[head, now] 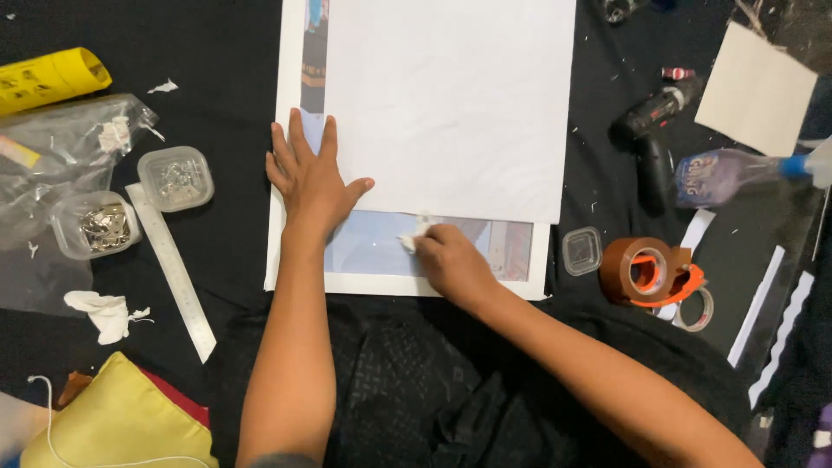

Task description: The person wipes the surface of a framed glass panel with a white cloth. They repeatedly lift a white backing sheet to clean underneath it, then replace the sheet and continue wiping the glass surface.

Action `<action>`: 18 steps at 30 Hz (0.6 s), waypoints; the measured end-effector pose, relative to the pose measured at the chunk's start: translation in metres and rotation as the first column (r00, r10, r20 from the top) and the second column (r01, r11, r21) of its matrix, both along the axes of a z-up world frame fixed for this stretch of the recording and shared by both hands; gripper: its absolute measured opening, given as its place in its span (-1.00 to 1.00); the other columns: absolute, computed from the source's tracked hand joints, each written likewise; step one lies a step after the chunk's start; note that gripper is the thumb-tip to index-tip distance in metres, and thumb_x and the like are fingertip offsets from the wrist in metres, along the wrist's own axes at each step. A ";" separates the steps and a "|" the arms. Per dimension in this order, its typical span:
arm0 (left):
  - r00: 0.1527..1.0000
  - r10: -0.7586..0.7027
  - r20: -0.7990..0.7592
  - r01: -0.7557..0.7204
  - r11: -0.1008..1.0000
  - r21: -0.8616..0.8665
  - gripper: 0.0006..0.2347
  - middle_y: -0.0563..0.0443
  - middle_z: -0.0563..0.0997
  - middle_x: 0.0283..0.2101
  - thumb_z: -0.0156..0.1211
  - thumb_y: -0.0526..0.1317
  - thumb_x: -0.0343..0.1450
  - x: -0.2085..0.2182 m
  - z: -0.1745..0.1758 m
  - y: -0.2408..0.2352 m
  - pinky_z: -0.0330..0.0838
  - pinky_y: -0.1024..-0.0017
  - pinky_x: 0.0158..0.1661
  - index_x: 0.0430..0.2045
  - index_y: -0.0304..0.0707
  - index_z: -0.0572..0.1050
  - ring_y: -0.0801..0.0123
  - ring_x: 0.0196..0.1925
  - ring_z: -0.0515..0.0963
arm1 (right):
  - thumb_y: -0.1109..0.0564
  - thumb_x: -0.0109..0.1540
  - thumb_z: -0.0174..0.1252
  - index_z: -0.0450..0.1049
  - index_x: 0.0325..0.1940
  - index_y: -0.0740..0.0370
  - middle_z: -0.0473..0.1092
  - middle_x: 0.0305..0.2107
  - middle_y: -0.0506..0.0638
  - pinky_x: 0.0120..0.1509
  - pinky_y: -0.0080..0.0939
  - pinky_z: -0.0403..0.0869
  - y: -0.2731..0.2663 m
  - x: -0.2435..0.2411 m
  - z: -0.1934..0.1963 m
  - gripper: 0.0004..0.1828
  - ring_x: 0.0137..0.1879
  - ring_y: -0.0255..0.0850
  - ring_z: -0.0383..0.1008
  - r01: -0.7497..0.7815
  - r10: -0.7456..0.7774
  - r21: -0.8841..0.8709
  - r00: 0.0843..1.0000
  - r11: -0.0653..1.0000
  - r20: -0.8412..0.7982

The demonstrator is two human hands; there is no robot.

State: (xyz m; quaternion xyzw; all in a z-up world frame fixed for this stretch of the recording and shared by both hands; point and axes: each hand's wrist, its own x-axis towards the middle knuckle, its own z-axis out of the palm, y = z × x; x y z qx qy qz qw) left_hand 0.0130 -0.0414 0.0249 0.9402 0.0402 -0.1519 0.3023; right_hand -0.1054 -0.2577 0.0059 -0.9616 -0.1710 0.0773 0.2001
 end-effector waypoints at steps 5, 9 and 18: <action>0.988 -0.123 0.093 0.123 0.992 0.010 -0.15 -0.40 -0.21 0.52 0.48 0.01 0.24 -0.013 0.016 -0.021 -0.53 -0.28 0.36 0.45 -0.10 0.15 -0.29 0.53 -0.39 | -0.03 0.17 0.28 0.70 -0.17 0.03 0.51 -0.48 0.03 -0.21 -0.17 0.36 -0.061 -0.003 0.034 -0.78 -0.30 -0.07 0.46 0.630 -0.496 0.116 0.698 0.768 -0.516; 0.961 -0.271 0.059 0.268 0.962 0.048 -0.19 -0.32 -0.11 0.54 0.38 0.24 0.23 -0.022 -0.013 -0.045 -0.49 -0.30 0.37 0.40 0.04 0.24 -0.19 0.57 -0.30 | 0.11 0.18 0.30 0.67 -0.12 0.25 0.52 -0.54 0.12 -0.36 -0.28 0.41 -0.076 -0.011 0.041 -0.76 -0.42 -0.21 0.45 0.831 -0.578 0.259 0.534 0.492 -0.617; 0.966 -0.244 0.088 0.235 0.967 0.098 -0.04 -0.41 -0.08 0.52 0.41 0.29 0.16 -0.016 0.012 -0.041 -0.48 -0.23 0.38 0.44 -0.08 0.14 -0.21 0.56 -0.24 | -0.06 0.21 0.29 0.39 0.26 0.11 0.25 0.05 0.24 0.03 0.16 0.57 -0.016 -0.027 0.026 -0.44 0.15 0.30 0.41 0.172 -0.169 -0.002 0.966 0.985 -0.195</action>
